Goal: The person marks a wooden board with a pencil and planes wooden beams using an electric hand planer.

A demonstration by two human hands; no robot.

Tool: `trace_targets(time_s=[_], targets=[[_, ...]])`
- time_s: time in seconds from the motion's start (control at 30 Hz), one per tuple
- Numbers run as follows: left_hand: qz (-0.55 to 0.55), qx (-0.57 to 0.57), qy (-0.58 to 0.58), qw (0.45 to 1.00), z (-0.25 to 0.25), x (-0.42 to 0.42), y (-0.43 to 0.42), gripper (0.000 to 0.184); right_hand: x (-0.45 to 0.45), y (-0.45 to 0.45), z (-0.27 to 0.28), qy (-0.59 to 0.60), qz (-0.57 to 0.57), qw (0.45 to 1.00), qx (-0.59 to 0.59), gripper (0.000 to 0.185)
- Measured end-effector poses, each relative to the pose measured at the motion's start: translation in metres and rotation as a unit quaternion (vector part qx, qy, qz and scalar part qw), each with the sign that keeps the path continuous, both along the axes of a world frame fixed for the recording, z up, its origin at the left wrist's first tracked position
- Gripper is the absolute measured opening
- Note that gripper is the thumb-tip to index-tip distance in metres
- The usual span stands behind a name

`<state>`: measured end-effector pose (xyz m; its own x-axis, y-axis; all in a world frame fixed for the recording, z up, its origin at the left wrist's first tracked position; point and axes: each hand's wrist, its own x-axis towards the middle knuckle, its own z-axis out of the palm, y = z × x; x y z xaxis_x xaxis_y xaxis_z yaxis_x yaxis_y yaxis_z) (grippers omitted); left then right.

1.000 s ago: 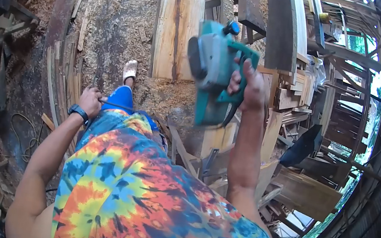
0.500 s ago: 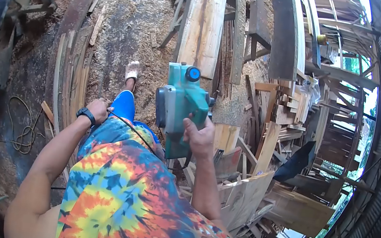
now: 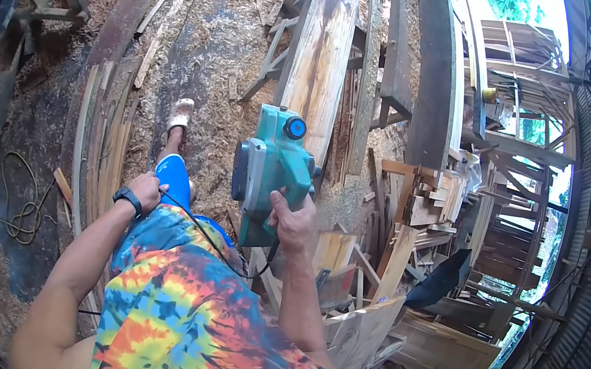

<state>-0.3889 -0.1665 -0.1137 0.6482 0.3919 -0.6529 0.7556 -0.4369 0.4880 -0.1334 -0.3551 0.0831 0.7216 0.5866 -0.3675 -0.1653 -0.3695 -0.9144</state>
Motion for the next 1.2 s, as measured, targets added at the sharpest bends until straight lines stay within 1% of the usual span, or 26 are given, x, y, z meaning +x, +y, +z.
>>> trace_targets(time_s=[0.17,0.27,0.4,0.43,0.53,0.57,0.6,0.67,0.7,0.77,0.8,0.87,0.9,0.93,1.0,1.03,1.07,1.13,1.2], targets=[[0.037,0.020,-0.013,0.999,-0.013,0.008,0.031,0.050,0.043,0.049,-0.006,-0.009,0.010,1.000,0.010,0.026],[0.058,0.015,0.004,0.998,-0.018,0.015,0.056,0.049,0.077,0.094,-0.007,-0.013,0.012,1.000,0.020,0.024],[0.026,-0.002,0.042,0.999,-0.030,0.034,0.104,0.044,0.136,0.175,-0.002,-0.029,0.012,0.999,0.009,0.026],[0.070,-0.002,0.030,0.997,-0.028,0.042,0.119,0.038,0.154,0.198,-0.002,-0.033,0.009,0.999,0.012,0.027],[0.040,0.013,0.010,0.999,-0.043,0.064,0.170,0.038,0.217,0.276,0.000,-0.051,0.009,0.998,0.020,0.029],[0.044,-0.004,0.026,0.999,-0.041,0.076,0.188,0.040,0.245,0.300,-0.004,-0.041,0.016,0.999,0.023,0.030],[0.053,-0.011,0.019,0.998,-0.035,0.090,0.203,0.041,0.266,0.329,-0.001,-0.045,0.011,0.998,0.031,0.030],[0.068,-0.029,0.012,0.997,-0.015,0.117,0.228,0.041,0.327,0.388,-0.007,-0.054,0.017,0.998,0.020,0.030],[0.080,-0.052,0.004,0.995,-0.001,0.130,0.241,0.039,0.354,0.419,-0.005,-0.050,0.021,0.998,0.041,0.030],[0.085,-0.058,-0.087,0.991,0.004,0.151,0.257,0.038,0.411,0.478,-0.007,-0.031,0.031,0.998,0.046,0.027],[0.088,-0.065,-0.131,0.985,0.005,0.159,0.262,0.037,0.432,0.503,-0.009,-0.035,0.016,0.998,0.055,0.032],[0.087,-0.100,-0.138,0.982,0.010,0.176,0.280,0.034,0.469,0.537,-0.010,0.029,0.024,0.997,0.062,0.050],[0.087,-0.115,-0.142,0.979,0.021,0.185,0.293,0.033,0.477,0.544,-0.009,0.044,0.038,0.996,0.068,0.053],[0.079,-0.100,-0.120,0.985,0.034,0.189,0.305,0.032,0.483,0.544,-0.009,0.059,0.051,0.994,0.074,0.057],[0.072,-0.079,-0.090,0.990,0.042,0.190,0.328,0.033,0.464,0.532,-0.005,0.062,0.037,0.994,0.081,0.060],[0.076,-0.041,-0.098,0.991,0.030,0.182,0.334,0.033,0.449,0.520,-0.001,0.064,0.031,0.994,0.080,0.062],[0.072,-0.047,-0.089,0.992,0.017,0.172,0.344,0.032,0.435,0.506,0.001,0.062,0.026,0.995,0.071,0.063],[0.081,-0.012,-0.061,0.995,0.028,0.158,0.355,0.030,0.401,0.466,0.001,0.061,0.018,0.997,0.052,0.065],[0.074,-0.010,-0.058,0.996,0.022,0.141,0.358,0.031,0.362,0.414,0.000,0.087,0.012,0.995,0.054,0.064]])
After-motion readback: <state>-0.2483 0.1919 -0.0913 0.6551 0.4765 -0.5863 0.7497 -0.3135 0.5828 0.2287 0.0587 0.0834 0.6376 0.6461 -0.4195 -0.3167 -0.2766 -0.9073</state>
